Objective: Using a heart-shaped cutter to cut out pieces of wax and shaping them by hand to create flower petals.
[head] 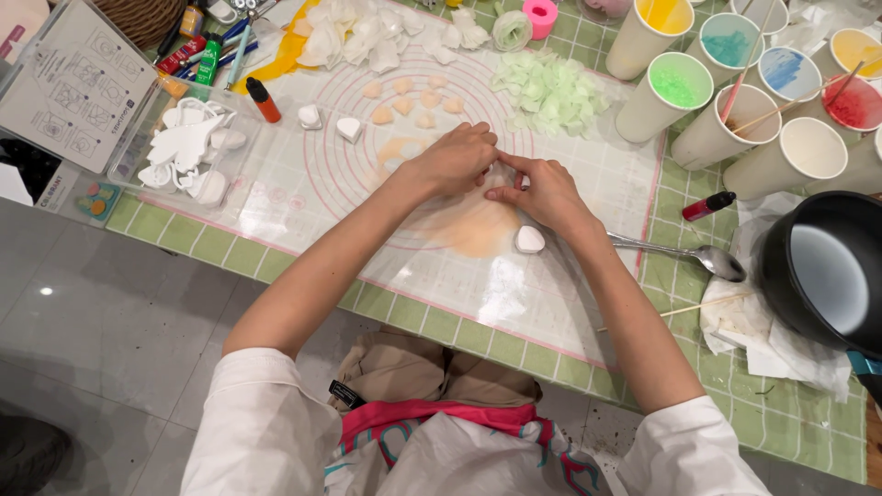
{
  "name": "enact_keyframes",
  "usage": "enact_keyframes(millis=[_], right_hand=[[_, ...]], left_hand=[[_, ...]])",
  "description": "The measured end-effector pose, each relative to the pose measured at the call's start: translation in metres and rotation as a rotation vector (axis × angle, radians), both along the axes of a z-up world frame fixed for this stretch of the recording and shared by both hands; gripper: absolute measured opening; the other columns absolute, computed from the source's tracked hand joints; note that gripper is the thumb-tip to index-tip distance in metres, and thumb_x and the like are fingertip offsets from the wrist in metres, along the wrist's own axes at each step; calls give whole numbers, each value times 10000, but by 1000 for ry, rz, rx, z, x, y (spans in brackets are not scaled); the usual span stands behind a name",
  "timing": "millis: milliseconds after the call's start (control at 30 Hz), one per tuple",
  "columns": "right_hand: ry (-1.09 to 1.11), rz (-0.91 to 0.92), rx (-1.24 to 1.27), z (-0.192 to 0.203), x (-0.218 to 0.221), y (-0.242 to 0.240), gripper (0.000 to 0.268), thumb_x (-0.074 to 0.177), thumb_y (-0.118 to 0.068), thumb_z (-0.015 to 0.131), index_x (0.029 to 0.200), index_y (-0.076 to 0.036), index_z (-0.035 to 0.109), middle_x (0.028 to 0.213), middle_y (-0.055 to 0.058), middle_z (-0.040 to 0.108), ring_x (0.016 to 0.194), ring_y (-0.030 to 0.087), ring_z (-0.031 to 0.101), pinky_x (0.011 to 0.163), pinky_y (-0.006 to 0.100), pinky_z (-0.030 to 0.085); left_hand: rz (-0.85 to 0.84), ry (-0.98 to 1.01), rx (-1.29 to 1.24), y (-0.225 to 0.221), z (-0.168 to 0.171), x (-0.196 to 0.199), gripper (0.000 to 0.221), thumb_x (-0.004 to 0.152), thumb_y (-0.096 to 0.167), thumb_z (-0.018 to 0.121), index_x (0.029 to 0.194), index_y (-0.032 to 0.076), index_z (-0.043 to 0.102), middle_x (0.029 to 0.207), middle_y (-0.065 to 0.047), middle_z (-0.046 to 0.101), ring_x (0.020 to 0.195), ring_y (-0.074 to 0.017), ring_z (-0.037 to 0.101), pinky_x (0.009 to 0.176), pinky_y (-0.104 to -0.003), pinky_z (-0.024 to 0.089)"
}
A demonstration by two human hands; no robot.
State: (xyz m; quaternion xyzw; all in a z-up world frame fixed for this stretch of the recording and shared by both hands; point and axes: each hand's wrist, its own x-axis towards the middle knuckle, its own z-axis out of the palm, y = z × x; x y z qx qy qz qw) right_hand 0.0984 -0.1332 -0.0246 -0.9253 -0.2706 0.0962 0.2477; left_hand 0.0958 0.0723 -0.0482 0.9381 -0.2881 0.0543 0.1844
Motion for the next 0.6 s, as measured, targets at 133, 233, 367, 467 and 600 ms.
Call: enact_keyframes(millis=[133,233,367,467,600], right_hand=[[-8,-9,4,-2,0,-1,703,752,-489,853,1373,-214,672,787,101,680,807,306,667,770,448,514],[-8,-6,15,-2,0,-2,695,752,-487,854,1364,-209,677,799,94,681,801,302,671,763,444,516],[-5,-2,14,0,-1,0,700,753,-479,850,1374,-209,671,793,95,676,790,297,666,756,440,513],[-6,-4,6,-2,0,0,705,755,-480,853,1379,-209,668,783,97,675,794,295,657,761,437,509],[-10,-7,-1,-2,0,-1,708,759,-489,849,1385,-212,665,778,96,676,796,292,652,772,432,506]], left_hand=[[-44,-18,40,2,-2,3,149,713,33,760,853,7,718,983,-134,670,1075,-315,586,949,-439,444],[-60,3,15,5,-1,3,154,725,47,760,871,14,724,980,-116,668,1079,-307,575,957,-443,431],[-83,-17,-29,12,13,-4,193,710,88,782,883,21,729,1026,-111,630,1107,-299,542,948,-444,420],[-86,-5,-12,15,26,-6,205,697,112,795,872,25,731,1035,-111,613,1118,-298,528,947,-446,414],[-79,30,84,18,26,3,124,709,115,792,785,34,735,1018,-101,619,1120,-294,531,962,-448,413]])
